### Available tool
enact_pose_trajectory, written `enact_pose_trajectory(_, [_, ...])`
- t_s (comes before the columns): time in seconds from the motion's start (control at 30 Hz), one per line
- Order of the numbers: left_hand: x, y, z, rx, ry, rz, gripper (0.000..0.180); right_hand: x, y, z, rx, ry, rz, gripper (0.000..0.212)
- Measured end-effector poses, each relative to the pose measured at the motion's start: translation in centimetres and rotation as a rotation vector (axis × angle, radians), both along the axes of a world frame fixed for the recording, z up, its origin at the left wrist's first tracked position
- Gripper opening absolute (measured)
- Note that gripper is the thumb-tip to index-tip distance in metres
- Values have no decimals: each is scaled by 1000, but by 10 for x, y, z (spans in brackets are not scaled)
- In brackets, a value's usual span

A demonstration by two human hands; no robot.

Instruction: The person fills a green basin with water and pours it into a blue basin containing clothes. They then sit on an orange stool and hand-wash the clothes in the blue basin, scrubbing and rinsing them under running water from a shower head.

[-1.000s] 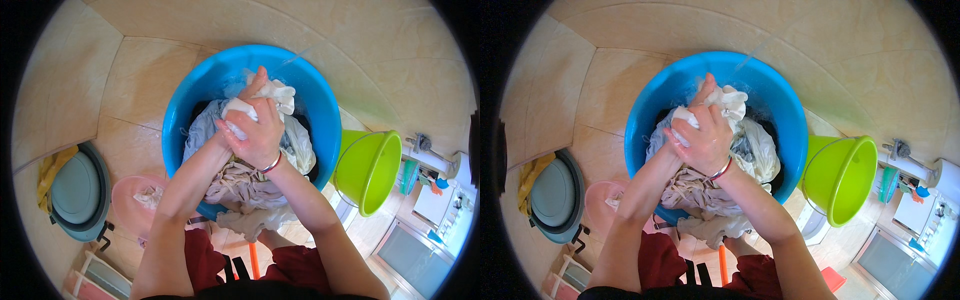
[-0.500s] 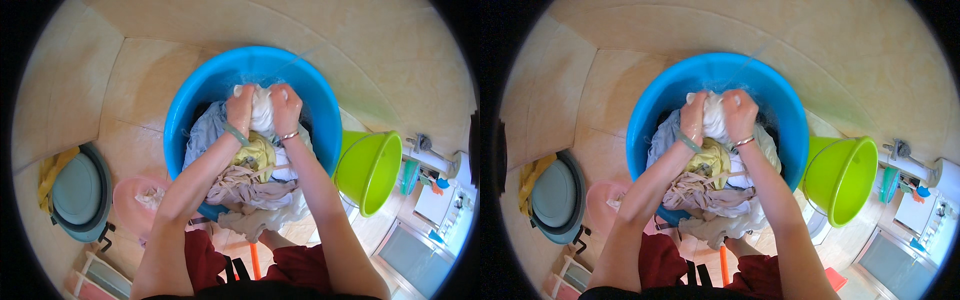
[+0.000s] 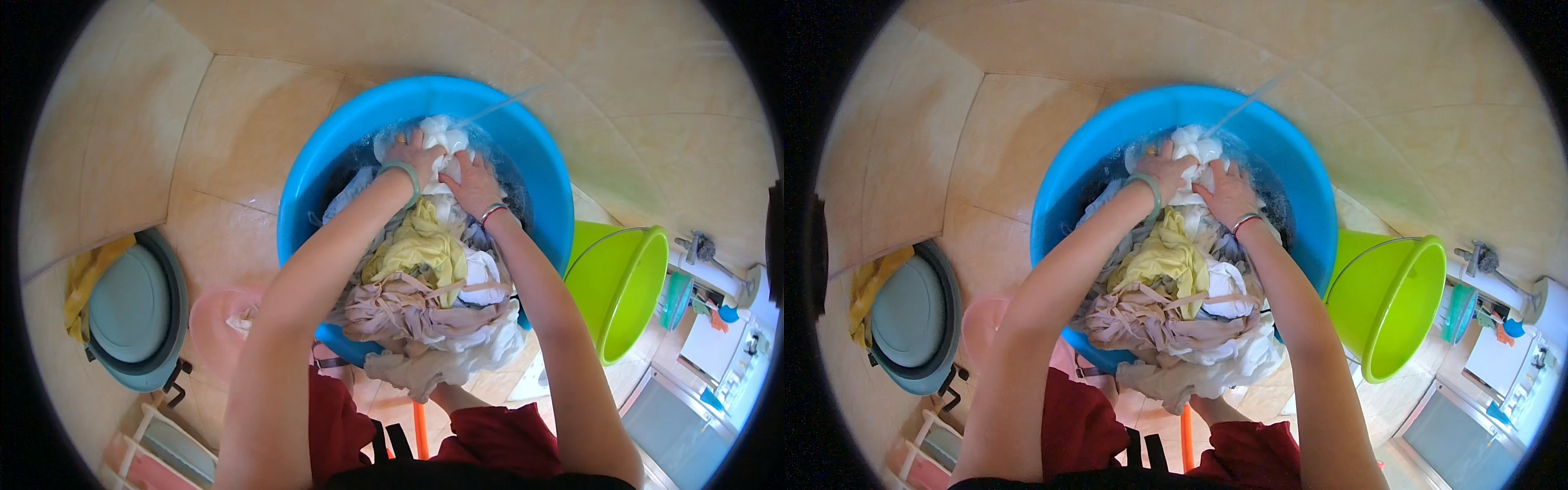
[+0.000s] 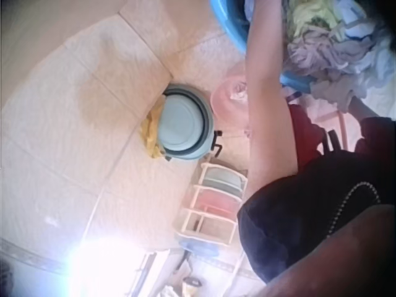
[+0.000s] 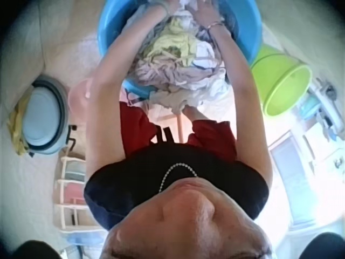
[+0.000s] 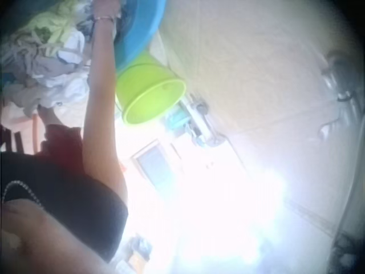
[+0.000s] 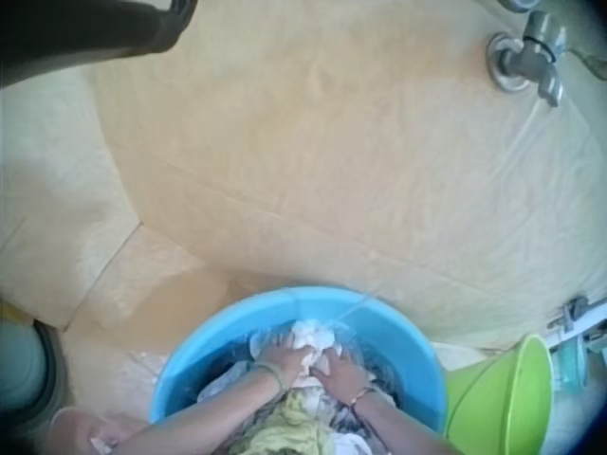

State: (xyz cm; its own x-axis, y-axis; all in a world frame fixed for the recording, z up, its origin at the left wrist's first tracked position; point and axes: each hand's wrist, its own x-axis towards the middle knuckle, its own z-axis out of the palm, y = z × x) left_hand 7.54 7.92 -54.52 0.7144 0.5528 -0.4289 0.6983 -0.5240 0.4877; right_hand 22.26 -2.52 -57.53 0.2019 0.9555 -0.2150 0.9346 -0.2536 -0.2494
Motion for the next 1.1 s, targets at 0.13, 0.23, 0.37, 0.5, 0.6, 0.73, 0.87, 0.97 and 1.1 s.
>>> enact_pose_trajectory(0.13, [14, 1, -23, 55, 57, 4, 42, -1, 15, 7, -137, 166, -105, 51])
enact_pose_trajectory(0.23, [21, 1, -34, 116, 32, 60, 39, -2, 27, 2, -68, -43, -25, 45])
enact_pose_trajectory(0.37, [38, 9, -41, 4, 241, 66, 39, 11, 32, -29, -241, 98, -202, 31])
enact_pose_trajectory(0.5, [23, 5, -33, -225, -338, 356, 35, 19, 25, -16, 227, 174, -228, 26])
enact_pose_trajectory(0.6, [9, -3, -9, -713, -883, 866, 43, -15, 18, 64, 479, 379, -234, 25])
enact_pose_trajectory(0.73, [4, -9, 13, -1464, -1159, 1041, 42, -56, 6, 146, 737, 456, -34, 22])
enact_pose_trajectory(0.87, [-2, -15, 47, -2011, -1116, 639, 44, -93, -25, 159, 692, 346, 238, 28])
enact_pose_trajectory(0.97, [-4, -30, 69, -2150, -1118, 599, 51, -118, -33, 169, 650, 243, 271, 32])
enact_pose_trajectory(1.1, [1, -36, 80, -2200, -1120, 561, 53, -129, -23, 166, 704, 103, 114, 39])
